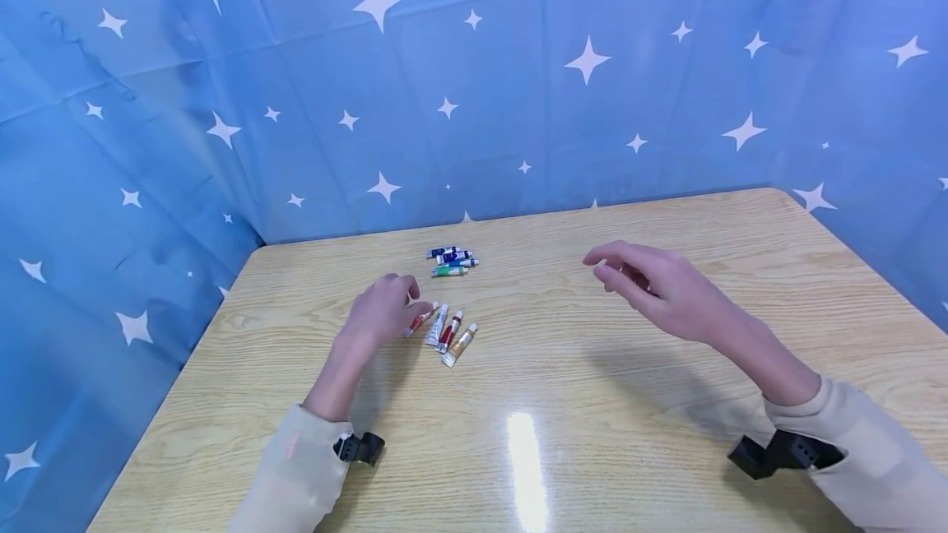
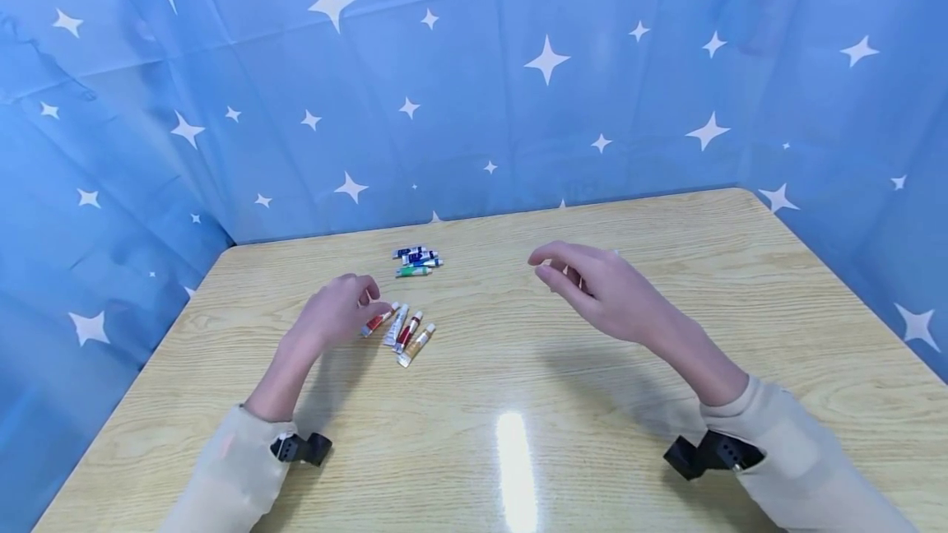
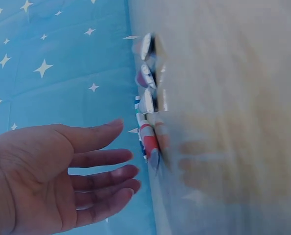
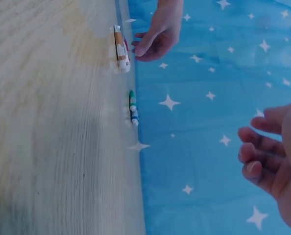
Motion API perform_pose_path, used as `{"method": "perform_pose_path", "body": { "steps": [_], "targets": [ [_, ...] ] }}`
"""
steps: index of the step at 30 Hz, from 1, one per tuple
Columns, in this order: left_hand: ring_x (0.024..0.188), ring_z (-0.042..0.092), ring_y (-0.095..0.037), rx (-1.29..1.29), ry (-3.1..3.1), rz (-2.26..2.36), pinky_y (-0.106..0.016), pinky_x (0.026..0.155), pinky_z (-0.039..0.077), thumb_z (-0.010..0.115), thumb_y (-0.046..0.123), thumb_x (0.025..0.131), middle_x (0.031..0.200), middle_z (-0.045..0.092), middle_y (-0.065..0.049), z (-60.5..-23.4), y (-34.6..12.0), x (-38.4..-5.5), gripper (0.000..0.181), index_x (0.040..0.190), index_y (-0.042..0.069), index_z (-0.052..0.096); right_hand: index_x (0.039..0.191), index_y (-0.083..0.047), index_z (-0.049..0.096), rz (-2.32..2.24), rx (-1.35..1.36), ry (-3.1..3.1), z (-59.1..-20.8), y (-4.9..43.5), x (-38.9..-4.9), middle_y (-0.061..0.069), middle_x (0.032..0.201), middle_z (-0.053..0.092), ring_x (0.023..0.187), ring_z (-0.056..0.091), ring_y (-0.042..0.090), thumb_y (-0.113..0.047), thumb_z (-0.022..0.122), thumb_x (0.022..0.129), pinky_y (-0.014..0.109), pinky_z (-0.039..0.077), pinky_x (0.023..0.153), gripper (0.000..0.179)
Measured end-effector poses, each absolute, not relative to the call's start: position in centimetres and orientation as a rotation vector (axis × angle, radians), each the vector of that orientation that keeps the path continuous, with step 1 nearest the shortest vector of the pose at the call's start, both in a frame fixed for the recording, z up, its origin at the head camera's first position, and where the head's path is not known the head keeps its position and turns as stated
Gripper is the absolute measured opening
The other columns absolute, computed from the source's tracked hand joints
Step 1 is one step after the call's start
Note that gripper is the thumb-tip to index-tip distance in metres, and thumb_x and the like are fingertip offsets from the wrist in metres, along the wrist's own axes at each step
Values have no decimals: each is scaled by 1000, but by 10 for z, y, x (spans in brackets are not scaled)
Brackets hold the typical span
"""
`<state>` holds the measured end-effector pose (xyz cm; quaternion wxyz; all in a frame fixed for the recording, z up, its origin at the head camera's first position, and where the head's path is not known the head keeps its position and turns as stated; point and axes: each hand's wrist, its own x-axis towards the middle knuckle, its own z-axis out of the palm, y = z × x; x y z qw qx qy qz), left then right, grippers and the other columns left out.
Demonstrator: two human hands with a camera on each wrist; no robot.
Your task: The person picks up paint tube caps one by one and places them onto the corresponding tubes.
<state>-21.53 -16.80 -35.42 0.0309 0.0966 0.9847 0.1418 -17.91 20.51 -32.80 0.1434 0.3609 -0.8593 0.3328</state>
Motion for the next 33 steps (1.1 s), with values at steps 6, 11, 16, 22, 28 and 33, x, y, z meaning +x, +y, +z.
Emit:
{"method": "perform_pose_path", "body": {
  "steps": [6, 11, 16, 22, 28, 33],
  "targets": [
    [85, 61, -25, 369, 3082, 549, -40, 72, 54, 70, 21, 97, 105, 63, -14, -350, -165, -220, 25, 112, 1, 68, 120, -11, 66, 938, 997, -2487, -328, 213, -185, -10, 75, 52, 54, 43, 5, -9, 56, 104, 24, 41, 54, 19],
    [93, 62, -27, 410, 3099, 623, -42, 78, 54, 68, 19, 98, 108, 63, -14, -350, -160, -225, 24, 114, 1, 67, 123, -10, 65, 933, 932, -2545, -326, 224, -192, -8, 75, 54, 55, 47, 7, -12, 55, 105, 25, 42, 55, 20],
    [98, 62, -27, 432, 3104, 652, -42, 82, 55, 67, 19, 99, 110, 63, -14, -350, -156, -231, 25, 117, 0, 67, 124, -9, 65, 902, 914, -2570, -327, 237, -200, -5, 87, 61, 59, 52, 7, -9, 58, 103, 24, 45, 56, 22],
    [101, 62, -28, 464, 3102, 674, -42, 86, 54, 66, 18, 100, 113, 63, -14, -352, -154, -238, 27, 120, 0, 67, 123, -9, 65, 816, 856, -2639, -333, 252, -211, -1, 96, 63, 70, 56, 10, -12, 61, 102, 27, 48, 61, 21],
    [104, 63, -29, 497, 3087, 674, -43, 89, 54, 67, 16, 99, 114, 64, -15, -356, -153, -246, 28, 121, -1, 66, 122, -6, 63, 784, 777, -2729, -341, 265, -219, 8, 102, 63, 77, 61, 17, -14, 62, 102, 32, 51, 63, 22],
    [105, 62, -30, 483, 3070, 697, -43, 90, 53, 68, 13, 98, 115, 64, -16, -360, -154, -252, 27, 121, -1, 67, 123, -3, 62, 750, 728, -2796, -349, 272, -229, 15, 108, 62, 79, 61, 21, -14, 62, 101, 37, 52, 66, 24]
  ]
}}
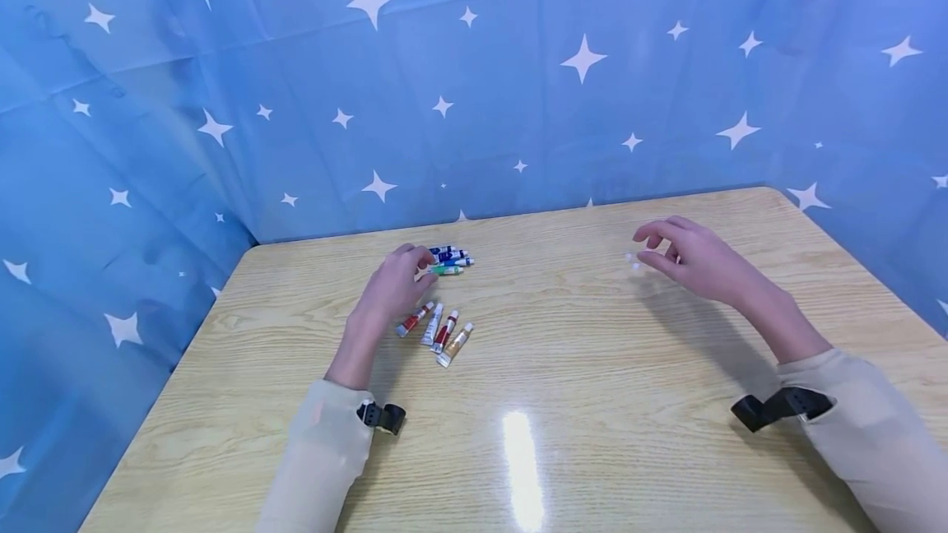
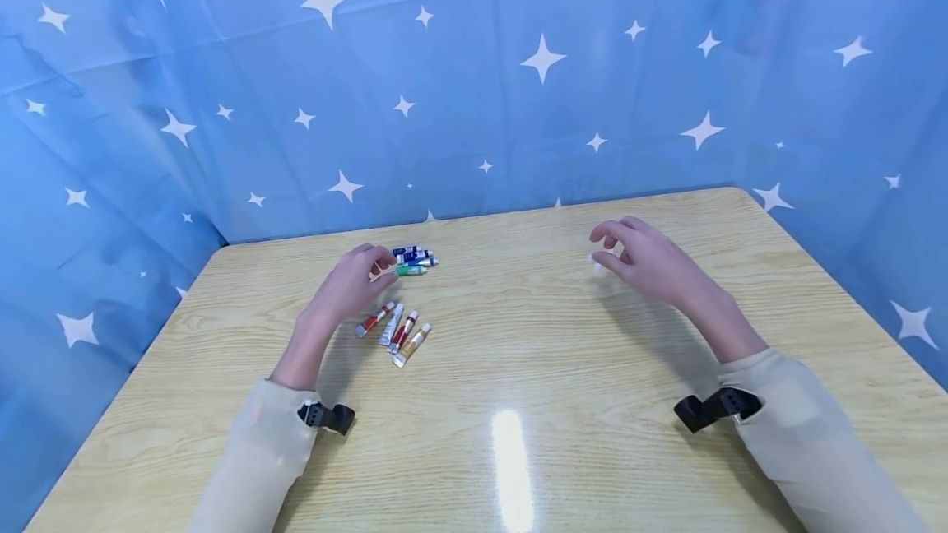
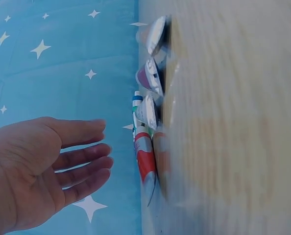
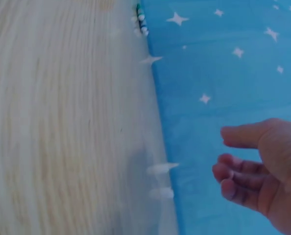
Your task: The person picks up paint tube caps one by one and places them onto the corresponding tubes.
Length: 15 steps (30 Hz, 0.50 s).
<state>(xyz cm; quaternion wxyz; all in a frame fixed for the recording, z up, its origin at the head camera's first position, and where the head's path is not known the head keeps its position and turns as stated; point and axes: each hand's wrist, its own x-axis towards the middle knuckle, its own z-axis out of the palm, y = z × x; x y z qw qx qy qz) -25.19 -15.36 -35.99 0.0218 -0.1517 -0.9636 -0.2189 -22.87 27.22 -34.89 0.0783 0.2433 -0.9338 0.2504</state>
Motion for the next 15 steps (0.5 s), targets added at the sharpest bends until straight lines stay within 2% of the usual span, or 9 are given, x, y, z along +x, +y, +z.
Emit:
{"method": "perform_pose_path", "body": {
  "steps": [9, 15],
  "targets": [
    [108, 61, -30, -514, -3026, -692, -43, 93, 52, 65, 13, 99, 121, 62, -17, -366, -154, -260, 27, 122, -1, 67, 123, 1, 61, 708, 656, -2918, -361, 284, -242, 24, 112, 61, 85, 64, 29, -14, 64, 100, 47, 53, 75, 27],
    [113, 60, -30, -547, -3053, -659, -44, 97, 51, 64, 12, 100, 126, 61, -16, -367, -150, -265, 28, 124, -1, 67, 121, 1, 62, 701, 657, -2932, -369, 288, -247, 22, 108, 62, 87, 63, 31, -12, 66, 99, 47, 52, 76, 26]
  ]
}}
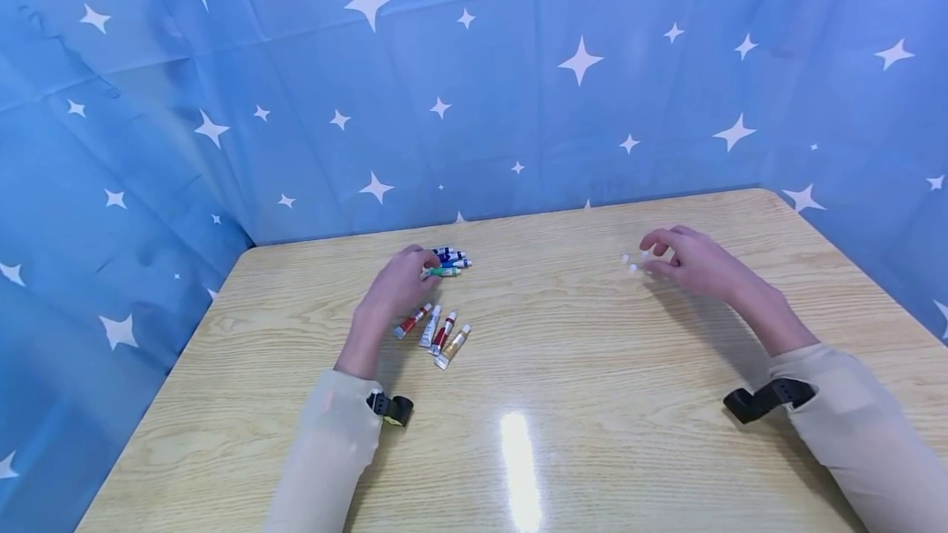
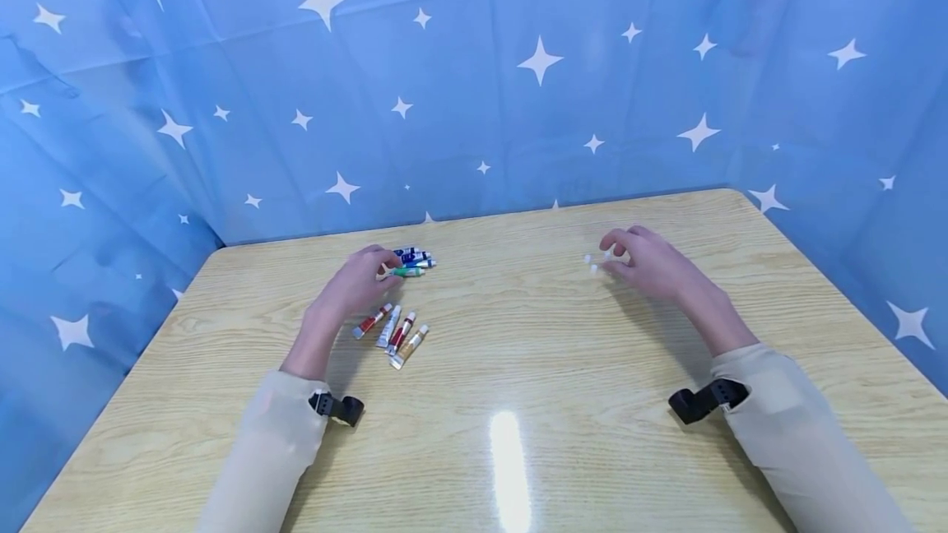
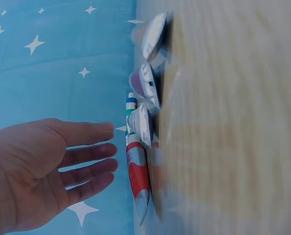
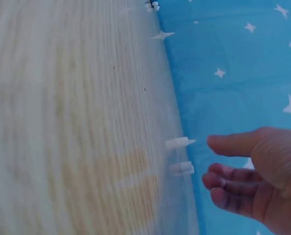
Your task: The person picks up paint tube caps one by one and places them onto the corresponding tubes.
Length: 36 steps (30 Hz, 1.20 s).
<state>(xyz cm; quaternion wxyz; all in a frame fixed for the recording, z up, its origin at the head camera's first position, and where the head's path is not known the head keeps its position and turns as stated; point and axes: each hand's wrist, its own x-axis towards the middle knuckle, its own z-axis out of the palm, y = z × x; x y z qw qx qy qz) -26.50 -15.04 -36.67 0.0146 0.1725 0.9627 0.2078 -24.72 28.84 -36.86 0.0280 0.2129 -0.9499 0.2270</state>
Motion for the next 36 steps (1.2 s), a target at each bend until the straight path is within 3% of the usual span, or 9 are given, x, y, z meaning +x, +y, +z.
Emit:
{"method": "perform_pose_path", "body": {
  "steps": [4, 13, 26, 36],
  "targets": [
    [121, 57, -32, 533, 2976, 579, -44, 102, 48, 64, 12, 100, 130, 60, -17, -366, -148, -268, 31, 128, -1, 65, 119, 1, 63, 688, 669, -2947, -372, 291, -251, 20, 105, 63, 89, 62, 31, -12, 66, 99, 47, 52, 76, 25],
    [120, 58, -31, 476, 2942, 462, -44, 101, 49, 66, 11, 98, 131, 60, -16, -364, -144, -270, 30, 127, 3, 67, 110, 2, 66, 669, 714, -2959, -377, 291, -257, 11, 96, 66, 85, 62, 26, -2, 67, 95, 43, 51, 72, 16],
    [89, 61, -21, 466, 2940, 357, -37, 80, 54, 71, 12, 95, 107, 65, -9, -366, -138, -274, 14, 108, 6, 70, 101, -3, 68, 664, 703, -3005, -382, 294, -257, 1, 87, 66, 79, 58, 17, -2, 66, 96, 40, 48, 70, 6],
    [78, 60, -19, 462, 2962, 354, -33, 70, 52, 68, 14, 98, 97, 65, -7, -366, -136, -273, 9, 103, 6, 68, 98, -1, 67, 667, 667, -2989, -382, 294, -254, 1, 84, 65, 76, 58, 15, -5, 67, 96, 36, 48, 68, 4]
  ]
}}
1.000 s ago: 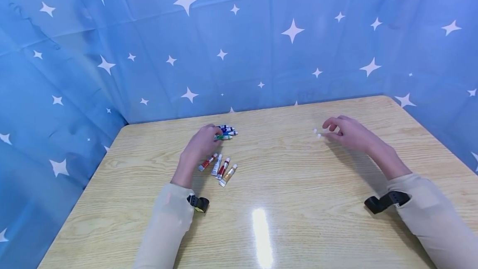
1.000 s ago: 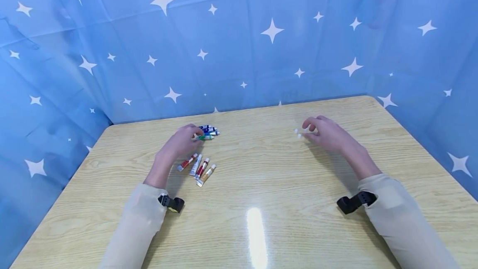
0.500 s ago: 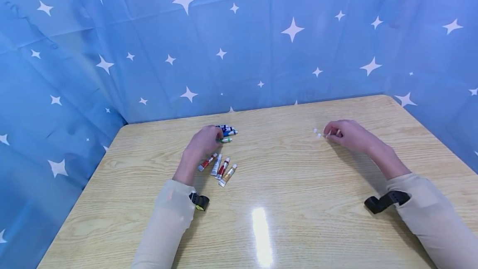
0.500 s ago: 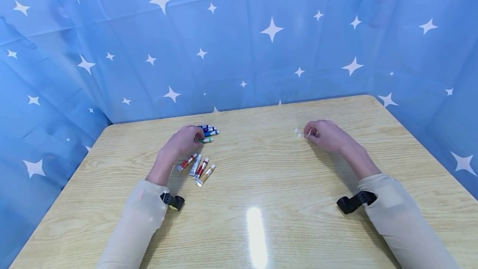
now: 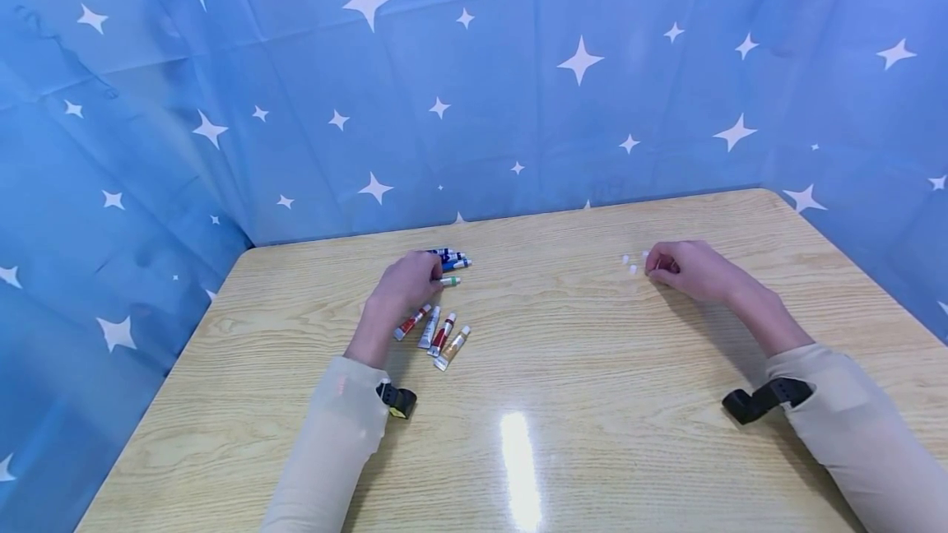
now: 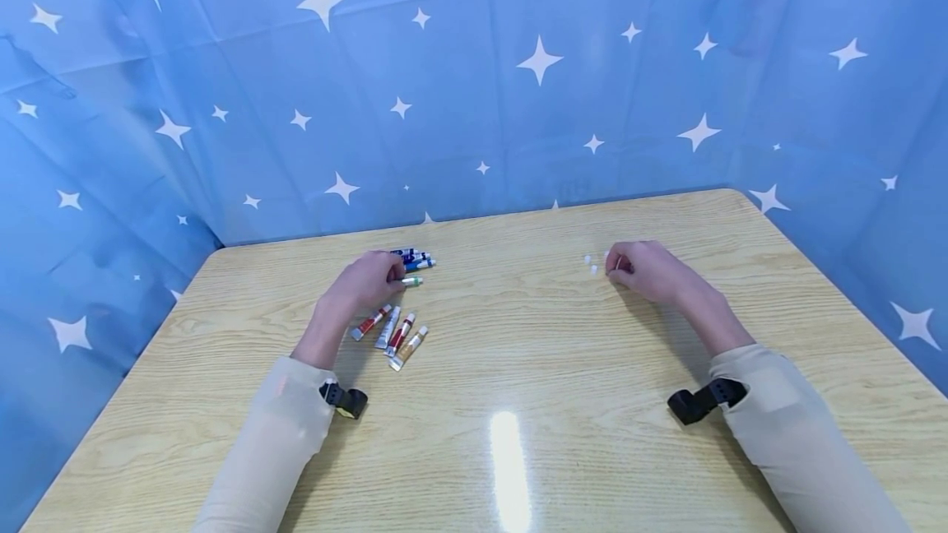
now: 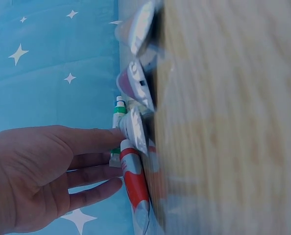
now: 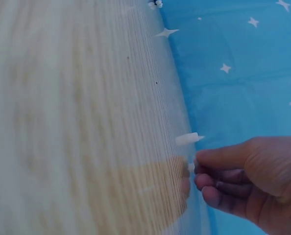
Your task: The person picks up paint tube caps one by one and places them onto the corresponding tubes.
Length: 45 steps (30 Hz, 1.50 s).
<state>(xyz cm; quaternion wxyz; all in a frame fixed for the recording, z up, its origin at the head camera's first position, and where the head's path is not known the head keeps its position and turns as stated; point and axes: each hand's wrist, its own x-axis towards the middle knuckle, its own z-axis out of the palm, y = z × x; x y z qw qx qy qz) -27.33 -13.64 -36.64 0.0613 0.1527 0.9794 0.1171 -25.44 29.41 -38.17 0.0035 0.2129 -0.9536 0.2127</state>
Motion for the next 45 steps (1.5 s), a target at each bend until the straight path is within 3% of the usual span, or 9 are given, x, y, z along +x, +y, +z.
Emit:
{"method": "perform_pose_path", "body": {
  "steps": [8, 20, 29, 45],
  "targets": [
    [84, 61, -22, 470, 3050, 466, -37, 76, 53, 65, 12, 99, 98, 66, -8, -365, -140, -268, 11, 106, 5, 67, 101, 1, 68, 686, 623, -2931, -375, 293, -254, 5, 88, 67, 78, 60, 18, -5, 66, 97, 34, 49, 68, 8],
    [89, 64, -23, 625, 3118, 717, -36, 79, 55, 67, 11, 98, 102, 69, -12, -358, -143, -261, 16, 110, 1, 68, 101, 0, 68, 782, 659, -2760, -354, 275, -243, 4, 79, 68, 64, 62, 16, -7, 66, 98, 26, 48, 58, 8],
    [89, 68, -21, 931, 3173, 770, -34, 77, 56, 68, 7, 97, 100, 70, -11, -347, -136, -249, 13, 108, 0, 68, 101, -2, 70, 834, 781, -2546, -330, 244, -222, -1, 82, 69, 68, 66, 14, -3, 71, 94, 14, 50, 63, 8],
    [82, 67, -17, 1362, 3088, 974, -32, 72, 57, 67, 5, 97, 98, 68, -9, -320, -118, -216, 10, 106, 0, 66, 99, -3, 70, 955, 995, -2317, -308, 193, -198, -3, 81, 69, 70, 65, 6, 8, 74, 86, 12, 51, 65, 18]
  ]
}}
